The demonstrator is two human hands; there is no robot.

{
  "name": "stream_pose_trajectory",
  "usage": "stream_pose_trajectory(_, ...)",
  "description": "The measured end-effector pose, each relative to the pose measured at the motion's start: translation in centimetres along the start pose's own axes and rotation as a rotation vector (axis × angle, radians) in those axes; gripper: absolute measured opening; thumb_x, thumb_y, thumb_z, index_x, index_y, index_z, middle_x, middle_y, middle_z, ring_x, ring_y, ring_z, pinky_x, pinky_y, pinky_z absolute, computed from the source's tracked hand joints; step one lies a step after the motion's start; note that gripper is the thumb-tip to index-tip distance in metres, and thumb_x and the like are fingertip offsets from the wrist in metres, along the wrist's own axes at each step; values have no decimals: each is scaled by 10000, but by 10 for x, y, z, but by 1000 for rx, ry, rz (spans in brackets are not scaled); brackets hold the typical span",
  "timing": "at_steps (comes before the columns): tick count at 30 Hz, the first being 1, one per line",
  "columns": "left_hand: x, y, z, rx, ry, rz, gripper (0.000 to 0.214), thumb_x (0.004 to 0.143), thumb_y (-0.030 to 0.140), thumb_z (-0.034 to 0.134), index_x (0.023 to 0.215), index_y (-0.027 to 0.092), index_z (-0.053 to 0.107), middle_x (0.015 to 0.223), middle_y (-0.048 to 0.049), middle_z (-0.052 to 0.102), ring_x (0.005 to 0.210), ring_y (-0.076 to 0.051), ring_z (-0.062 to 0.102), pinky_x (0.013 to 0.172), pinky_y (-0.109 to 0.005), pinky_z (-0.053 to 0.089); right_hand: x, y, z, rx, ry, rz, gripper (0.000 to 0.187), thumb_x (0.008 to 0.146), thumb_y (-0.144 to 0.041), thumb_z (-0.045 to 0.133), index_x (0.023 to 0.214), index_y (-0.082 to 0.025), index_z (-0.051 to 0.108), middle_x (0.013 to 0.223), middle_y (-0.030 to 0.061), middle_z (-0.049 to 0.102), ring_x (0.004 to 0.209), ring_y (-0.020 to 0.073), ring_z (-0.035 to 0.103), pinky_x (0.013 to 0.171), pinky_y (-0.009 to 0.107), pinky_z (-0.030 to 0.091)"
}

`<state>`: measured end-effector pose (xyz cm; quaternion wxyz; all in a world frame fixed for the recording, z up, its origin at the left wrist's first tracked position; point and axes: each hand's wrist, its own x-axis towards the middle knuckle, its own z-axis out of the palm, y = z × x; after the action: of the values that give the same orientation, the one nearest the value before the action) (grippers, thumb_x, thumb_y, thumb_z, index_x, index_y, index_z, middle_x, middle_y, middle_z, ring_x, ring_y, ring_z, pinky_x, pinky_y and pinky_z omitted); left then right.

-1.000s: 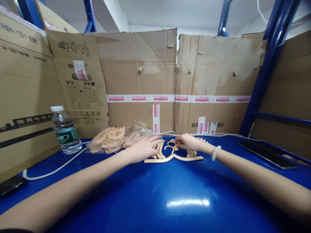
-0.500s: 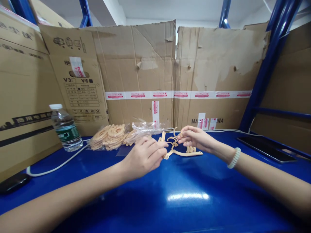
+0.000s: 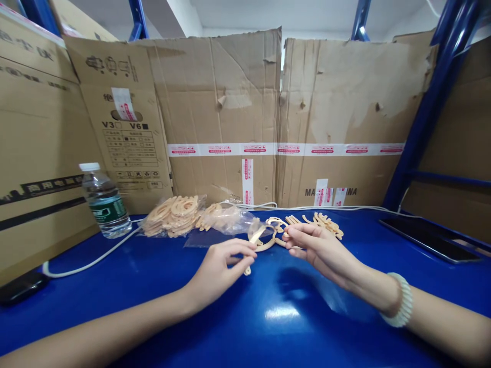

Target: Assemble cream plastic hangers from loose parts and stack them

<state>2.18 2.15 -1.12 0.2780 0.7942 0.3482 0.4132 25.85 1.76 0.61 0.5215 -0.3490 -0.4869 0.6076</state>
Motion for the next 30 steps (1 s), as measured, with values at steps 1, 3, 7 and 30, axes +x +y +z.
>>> stream_pose_trajectory(1, 6, -5, -4, -26, 62, -61, 192, 812, 303, 599, 893, 178, 720, 1052, -88, 707, 988, -239, 662, 778, -322, 577, -1, 0, 0, -3, -4, -6, 272, 703, -361, 807, 844, -151, 706, 826, 37, 679, 724, 104, 624, 675, 212, 528)
stream_pose_trajectory(3, 19, -14, -14, -69, 194, -138, 208, 713, 315, 665, 833, 153, 712, 982, -96, 727, 916, -251, 687, 826, -362, 561, -1, 1, 0, -5, -15, -20, 275, 708, -366, 803, 852, -154, 704, 833, 34, 675, 723, 101, 619, 671, 208, 525)
stream_pose_trajectory(7, 35, -20, -41, -17, 388, -199, 292, 681, 350, 687, 882, 137, 673, 995, -110, 722, 952, -255, 675, 875, -379, 521, 0, 3, -3, -9, -16, -24, 265, 711, -373, 801, 838, -160, 706, 840, 30, 665, 723, 95, 607, 669, 197, 522)
stream_pose_trajectory(30, 35, 30, -141, 454, -78, -379, 132, 559, 291, 509, 641, 191, 539, 527, 40, 483, 456, -118, 416, 447, -205, 296, -1, -1, 0, -35, 14, -22, 285, 659, -388, 831, 800, -171, 711, 788, 14, 635, 662, 78, 551, 593, 172, 505)
